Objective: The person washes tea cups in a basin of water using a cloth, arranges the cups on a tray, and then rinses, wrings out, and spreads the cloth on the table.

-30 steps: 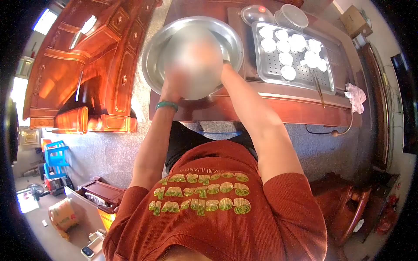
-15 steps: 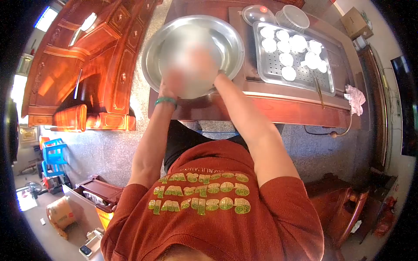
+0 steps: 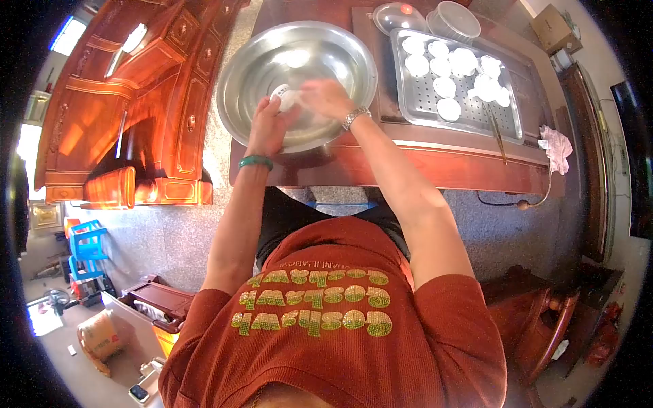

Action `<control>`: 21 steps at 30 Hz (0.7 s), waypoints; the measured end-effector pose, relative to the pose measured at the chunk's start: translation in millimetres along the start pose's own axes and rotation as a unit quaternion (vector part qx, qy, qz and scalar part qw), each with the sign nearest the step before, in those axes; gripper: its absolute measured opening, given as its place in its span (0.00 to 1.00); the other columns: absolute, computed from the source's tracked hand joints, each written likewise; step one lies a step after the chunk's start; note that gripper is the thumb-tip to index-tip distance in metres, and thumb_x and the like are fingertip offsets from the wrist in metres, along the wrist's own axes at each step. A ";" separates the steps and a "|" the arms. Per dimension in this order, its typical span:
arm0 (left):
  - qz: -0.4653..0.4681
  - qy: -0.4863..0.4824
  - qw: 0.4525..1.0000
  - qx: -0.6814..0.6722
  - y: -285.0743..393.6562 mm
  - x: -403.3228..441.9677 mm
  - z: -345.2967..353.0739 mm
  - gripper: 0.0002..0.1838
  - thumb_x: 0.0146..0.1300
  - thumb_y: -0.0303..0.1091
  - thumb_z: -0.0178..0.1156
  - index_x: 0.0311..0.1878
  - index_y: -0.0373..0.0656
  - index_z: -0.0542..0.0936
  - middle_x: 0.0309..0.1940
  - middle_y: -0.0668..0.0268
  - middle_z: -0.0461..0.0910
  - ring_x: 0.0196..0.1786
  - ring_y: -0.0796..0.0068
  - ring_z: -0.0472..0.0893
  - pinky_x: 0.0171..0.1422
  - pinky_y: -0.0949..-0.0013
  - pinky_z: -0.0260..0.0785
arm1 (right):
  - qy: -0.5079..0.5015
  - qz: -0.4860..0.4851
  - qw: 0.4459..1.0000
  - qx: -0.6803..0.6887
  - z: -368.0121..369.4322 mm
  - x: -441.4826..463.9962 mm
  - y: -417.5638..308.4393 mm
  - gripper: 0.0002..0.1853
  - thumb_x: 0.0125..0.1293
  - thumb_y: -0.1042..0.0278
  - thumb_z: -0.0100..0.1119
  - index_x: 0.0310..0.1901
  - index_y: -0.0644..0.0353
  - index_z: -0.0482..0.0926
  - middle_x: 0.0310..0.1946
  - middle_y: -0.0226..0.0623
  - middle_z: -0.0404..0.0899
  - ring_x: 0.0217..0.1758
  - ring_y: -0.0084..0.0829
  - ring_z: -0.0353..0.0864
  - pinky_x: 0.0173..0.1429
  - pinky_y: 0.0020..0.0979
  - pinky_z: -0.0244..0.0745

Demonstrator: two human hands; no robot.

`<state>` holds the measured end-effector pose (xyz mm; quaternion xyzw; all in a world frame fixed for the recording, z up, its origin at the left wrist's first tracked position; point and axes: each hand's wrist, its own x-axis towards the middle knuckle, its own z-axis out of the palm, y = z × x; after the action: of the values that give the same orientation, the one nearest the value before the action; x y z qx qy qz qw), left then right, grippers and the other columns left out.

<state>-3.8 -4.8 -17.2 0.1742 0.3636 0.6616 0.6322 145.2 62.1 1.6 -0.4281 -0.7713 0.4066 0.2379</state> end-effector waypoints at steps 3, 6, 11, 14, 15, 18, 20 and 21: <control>0.027 0.030 0.998 0.039 -2.7 1.6 2.1 0.09 0.57 0.29 0.54 0.41 0.40 0.71 0.36 0.63 0.75 0.41 0.68 0.75 0.43 0.65 0.70 | 0.066 0.003 0.990 -0.125 -0.8 -5.2 6.8 0.17 0.51 0.60 0.58 0.41 0.62 0.76 0.35 0.49 0.78 0.41 0.45 0.77 0.45 0.39 0.71; 0.066 0.052 0.992 0.095 -7.3 5.0 -1.4 0.12 0.52 0.26 0.59 0.41 0.40 0.71 0.33 0.65 0.75 0.35 0.73 0.75 0.38 0.70 0.69 | 0.072 0.039 0.978 -0.193 2.3 0.5 16.4 0.15 0.50 0.63 0.58 0.40 0.59 0.77 0.33 0.49 0.78 0.39 0.45 0.77 0.43 0.38 0.72; 0.072 0.041 0.968 0.238 -5.2 0.5 0.8 0.20 0.49 0.25 0.61 0.47 0.41 0.68 0.41 0.62 0.74 0.42 0.73 0.74 0.44 0.73 0.68 | 0.130 0.038 0.990 0.041 -5.3 2.3 2.8 0.14 0.51 0.64 0.58 0.40 0.58 0.77 0.31 0.44 0.79 0.34 0.37 0.79 0.40 0.33 0.73; 0.082 0.021 0.977 0.196 -3.0 -7.5 14.8 0.23 0.50 0.24 0.61 0.49 0.42 0.66 0.40 0.60 0.73 0.42 0.72 0.75 0.45 0.73 0.68 | 0.069 0.008 0.976 0.207 -5.7 4.7 -1.1 0.14 0.51 0.62 0.58 0.40 0.57 0.78 0.30 0.40 0.80 0.32 0.31 0.78 0.39 0.29 0.73; 0.082 0.020 0.977 0.196 -1.4 -9.7 16.0 0.23 0.50 0.24 0.61 0.49 0.42 0.66 0.40 0.60 0.73 0.42 0.72 0.75 0.45 0.73 0.68 | 0.056 -0.024 0.991 0.116 -6.0 4.4 -0.4 0.15 0.52 0.62 0.57 0.40 0.58 0.78 0.31 0.41 0.79 0.34 0.34 0.78 0.41 0.31 0.72; 0.082 -0.002 0.983 0.166 1.0 -12.4 13.5 0.26 0.52 0.24 0.60 0.54 0.44 0.63 0.41 0.60 0.73 0.43 0.71 0.74 0.45 0.72 0.68 | 0.025 -0.087 0.994 -0.066 -3.0 2.4 -3.0 0.15 0.53 0.62 0.55 0.41 0.58 0.77 0.34 0.45 0.78 0.39 0.40 0.77 0.44 0.34 0.72; 0.107 -0.008 0.983 0.146 -3.5 -8.0 11.3 0.23 0.49 0.21 0.61 0.50 0.43 0.67 0.35 0.65 0.73 0.35 0.76 0.74 0.37 0.72 0.67 | 0.006 -0.145 0.988 -0.055 -0.7 -3.3 -8.9 0.14 0.52 0.63 0.54 0.40 0.60 0.76 0.35 0.49 0.76 0.40 0.47 0.76 0.46 0.38 0.70; 0.107 -0.008 0.983 0.146 -2.8 -8.5 12.2 0.23 0.49 0.21 0.61 0.50 0.43 0.67 0.35 0.65 0.73 0.35 0.76 0.74 0.37 0.72 0.67 | 0.006 -0.145 0.988 -0.055 -0.4 -4.9 -14.4 0.14 0.52 0.63 0.54 0.40 0.60 0.76 0.35 0.49 0.76 0.40 0.47 0.76 0.46 0.38 0.70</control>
<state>7.9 -10.0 -9.0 0.3079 0.4309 0.6638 0.5282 141.3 53.8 13.7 -0.3269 -0.8449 0.3218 0.2752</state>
